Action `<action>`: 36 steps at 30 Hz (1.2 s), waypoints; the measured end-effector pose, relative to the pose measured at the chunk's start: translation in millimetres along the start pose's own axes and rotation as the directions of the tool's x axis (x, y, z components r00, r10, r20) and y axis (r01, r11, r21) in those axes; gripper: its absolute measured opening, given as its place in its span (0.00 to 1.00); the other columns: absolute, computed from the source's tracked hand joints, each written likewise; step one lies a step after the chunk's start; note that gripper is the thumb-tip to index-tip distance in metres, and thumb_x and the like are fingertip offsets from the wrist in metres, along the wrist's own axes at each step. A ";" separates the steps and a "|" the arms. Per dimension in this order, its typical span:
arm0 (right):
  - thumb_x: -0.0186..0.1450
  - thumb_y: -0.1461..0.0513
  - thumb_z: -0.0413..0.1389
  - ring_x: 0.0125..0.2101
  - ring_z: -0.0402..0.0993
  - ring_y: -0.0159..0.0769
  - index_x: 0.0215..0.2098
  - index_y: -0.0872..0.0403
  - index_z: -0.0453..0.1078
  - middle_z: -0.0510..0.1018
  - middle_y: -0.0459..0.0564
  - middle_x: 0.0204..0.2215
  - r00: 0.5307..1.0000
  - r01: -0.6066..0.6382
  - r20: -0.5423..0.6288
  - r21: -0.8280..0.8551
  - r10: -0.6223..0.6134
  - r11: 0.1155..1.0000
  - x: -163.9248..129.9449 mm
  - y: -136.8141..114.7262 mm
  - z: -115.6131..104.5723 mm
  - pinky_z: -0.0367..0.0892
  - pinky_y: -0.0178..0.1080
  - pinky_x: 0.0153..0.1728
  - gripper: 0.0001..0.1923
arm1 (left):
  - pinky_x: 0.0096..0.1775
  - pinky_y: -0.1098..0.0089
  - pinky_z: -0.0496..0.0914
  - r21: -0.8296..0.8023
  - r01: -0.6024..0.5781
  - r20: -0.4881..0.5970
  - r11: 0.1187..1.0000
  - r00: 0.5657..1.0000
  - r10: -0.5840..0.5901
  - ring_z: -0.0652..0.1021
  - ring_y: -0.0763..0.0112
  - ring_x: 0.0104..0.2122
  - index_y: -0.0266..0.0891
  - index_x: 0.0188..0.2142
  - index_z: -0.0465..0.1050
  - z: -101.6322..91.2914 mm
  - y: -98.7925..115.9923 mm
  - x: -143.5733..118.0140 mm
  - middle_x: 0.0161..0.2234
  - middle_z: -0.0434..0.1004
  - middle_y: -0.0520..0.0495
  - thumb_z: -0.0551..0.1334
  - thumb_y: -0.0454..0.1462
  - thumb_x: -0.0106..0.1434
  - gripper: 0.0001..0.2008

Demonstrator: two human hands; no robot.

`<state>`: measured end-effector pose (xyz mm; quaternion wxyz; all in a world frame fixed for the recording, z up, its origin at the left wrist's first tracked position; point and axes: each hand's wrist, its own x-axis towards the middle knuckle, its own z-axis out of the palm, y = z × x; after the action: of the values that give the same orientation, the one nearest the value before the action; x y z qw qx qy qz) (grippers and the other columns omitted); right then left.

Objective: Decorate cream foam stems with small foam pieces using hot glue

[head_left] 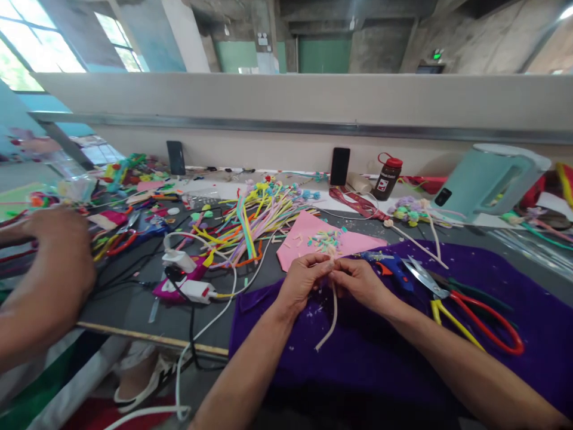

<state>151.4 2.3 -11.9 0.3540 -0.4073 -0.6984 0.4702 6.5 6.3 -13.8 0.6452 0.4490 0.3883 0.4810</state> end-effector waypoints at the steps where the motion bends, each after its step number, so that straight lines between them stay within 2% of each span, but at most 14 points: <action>1: 0.60 0.57 0.50 0.16 0.63 0.26 0.24 0.57 0.65 0.66 0.41 0.15 1.000 -0.012 0.010 0.014 0.012 1.000 -1.2 1.4 0.1 0.57 0.30 0.19 0.12 | 0.17 0.78 0.51 0.010 -0.011 0.001 1.000 1.000 0.011 0.60 0.84 0.15 0.34 0.24 0.72 1.5 0.0 -0.5 0.17 0.64 0.54 0.67 0.42 0.45 0.12; 5: 0.60 0.56 0.51 0.13 0.59 0.24 0.23 0.57 0.64 0.63 0.39 0.13 0.996 -0.067 0.057 0.061 0.064 0.996 -2.7 5.8 1.4 0.52 0.29 0.15 0.13 | 0.18 0.77 0.54 0.023 -0.040 -0.011 0.999 0.999 0.041 0.63 0.83 0.16 0.33 0.23 0.71 3.5 -0.2 -1.6 0.19 0.67 0.53 0.67 0.40 0.45 0.11; 9: 0.60 0.54 0.51 0.11 0.55 0.23 0.22 0.56 0.64 0.61 0.39 0.11 0.994 -0.095 0.064 0.087 0.089 0.992 -3.0 5.0 1.7 0.49 0.29 0.13 0.15 | 0.16 0.78 0.50 -0.017 -0.011 -0.034 1.000 0.999 0.011 0.60 0.84 0.15 0.33 0.22 0.70 0.6 -0.4 -1.4 0.16 0.63 0.54 0.66 0.41 0.47 0.12; 13: 0.59 0.54 0.51 0.12 0.59 0.24 0.22 0.56 0.64 0.66 0.40 0.14 0.988 -0.134 0.100 0.132 0.121 0.982 -7.1 -2.2 6.4 0.53 0.28 0.14 0.15 | 0.15 0.81 0.49 -0.142 0.009 -0.113 0.990 0.993 -0.025 0.60 0.85 0.15 0.34 0.27 0.71 -8.2 4.1 0.9 0.17 0.63 0.55 0.65 0.42 0.48 0.13; 15: 0.59 0.55 0.51 0.12 0.60 0.24 0.22 0.56 0.64 0.69 0.41 0.15 0.980 -0.162 0.141 0.154 0.141 0.975 -10.9 -7.5 11.8 0.55 0.28 0.14 0.13 | 0.15 0.81 0.49 -0.202 -0.034 -0.160 0.979 0.987 0.002 0.61 0.86 0.16 0.34 0.26 0.70 -15.6 10.1 2.8 0.20 0.66 0.54 0.66 0.41 0.48 0.12; 20: 0.58 0.59 0.51 0.12 0.60 0.22 0.22 0.56 0.65 0.68 0.40 0.15 0.953 -0.232 0.234 0.164 0.190 0.959 -22.2 -20.0 27.5 0.54 0.26 0.13 0.11 | 0.14 0.82 0.50 -0.209 -0.081 -0.203 0.975 0.978 0.038 0.62 0.86 0.15 0.34 0.25 0.67 -31.2 34.6 10.1 0.20 0.65 0.56 0.66 0.39 0.46 0.12; 24: 0.58 0.61 0.50 0.11 0.59 0.21 0.22 0.56 0.64 0.68 0.40 0.15 0.931 -0.268 0.298 0.173 0.209 0.948 -29.1 -24.0 32.8 0.53 0.25 0.12 0.09 | 0.19 0.82 0.60 -0.155 -0.149 -0.227 0.977 0.967 0.112 0.67 0.83 0.19 0.35 0.27 0.66 -31.1 49.2 18.2 0.22 0.67 0.55 0.66 0.38 0.47 0.11; 27: 0.57 0.62 0.50 0.11 0.58 0.21 0.22 0.57 0.65 0.68 0.40 0.14 0.881 -0.338 0.392 0.127 0.266 0.933 -33.2 -22.4 32.0 0.53 0.25 0.12 0.09 | 0.23 0.79 0.65 -0.162 -0.138 -0.240 0.977 0.966 0.097 0.71 0.80 0.23 0.36 0.28 0.66 -30.0 48.4 23.3 0.24 0.69 0.54 0.64 0.39 0.48 0.11; 29: 0.57 0.62 0.51 0.11 0.59 0.21 0.22 0.57 0.66 0.68 0.41 0.15 0.825 -0.367 0.485 0.066 0.292 0.928 -34.7 -20.3 29.3 0.52 0.25 0.12 0.08 | 0.21 0.79 0.64 -0.215 -0.108 -0.214 0.971 0.975 0.061 0.69 0.81 0.20 0.36 0.28 0.64 -31.3 44.8 24.7 0.23 0.68 0.55 0.64 0.40 0.49 0.11; 31: 0.56 0.62 0.52 0.12 0.60 0.21 0.22 0.57 0.67 0.68 0.41 0.15 0.801 -0.358 0.522 0.028 0.292 0.933 -33.2 -19.0 23.8 0.53 0.25 0.13 0.08 | 0.18 0.81 0.60 -0.266 -0.090 -0.162 0.960 0.986 0.048 0.66 0.84 0.17 0.36 0.28 0.63 -33.4 41.6 24.1 0.22 0.66 0.56 0.63 0.39 0.50 0.11; 33: 0.57 0.62 0.52 0.14 0.61 0.22 0.23 0.57 0.67 0.69 0.42 0.17 0.840 -0.323 0.465 0.013 0.280 0.946 -27.5 -19.3 14.4 0.55 0.25 0.14 0.08 | 0.17 0.81 0.59 -0.280 -0.079 -0.134 0.957 0.990 0.043 0.65 0.84 0.16 0.36 0.28 0.63 -34.8 39.8 22.3 0.21 0.65 0.56 0.63 0.38 0.50 0.10; 36: 0.59 0.61 0.50 0.15 0.62 0.23 0.24 0.57 0.67 0.71 0.43 0.19 0.930 -0.240 0.269 -0.075 0.251 0.968 -12.4 -22.5 -4.6 0.57 0.27 0.16 0.09 | 0.17 0.81 0.59 -0.298 -0.020 -0.100 0.954 0.995 -0.011 0.65 0.84 0.16 0.36 0.28 0.64 -34.3 37.5 20.0 0.22 0.65 0.56 0.62 0.38 0.52 0.08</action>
<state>155.3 -12.3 9.4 0.1829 -0.4288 -0.6942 0.5485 -30.9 37.7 10.4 0.6842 0.3224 0.3421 0.5576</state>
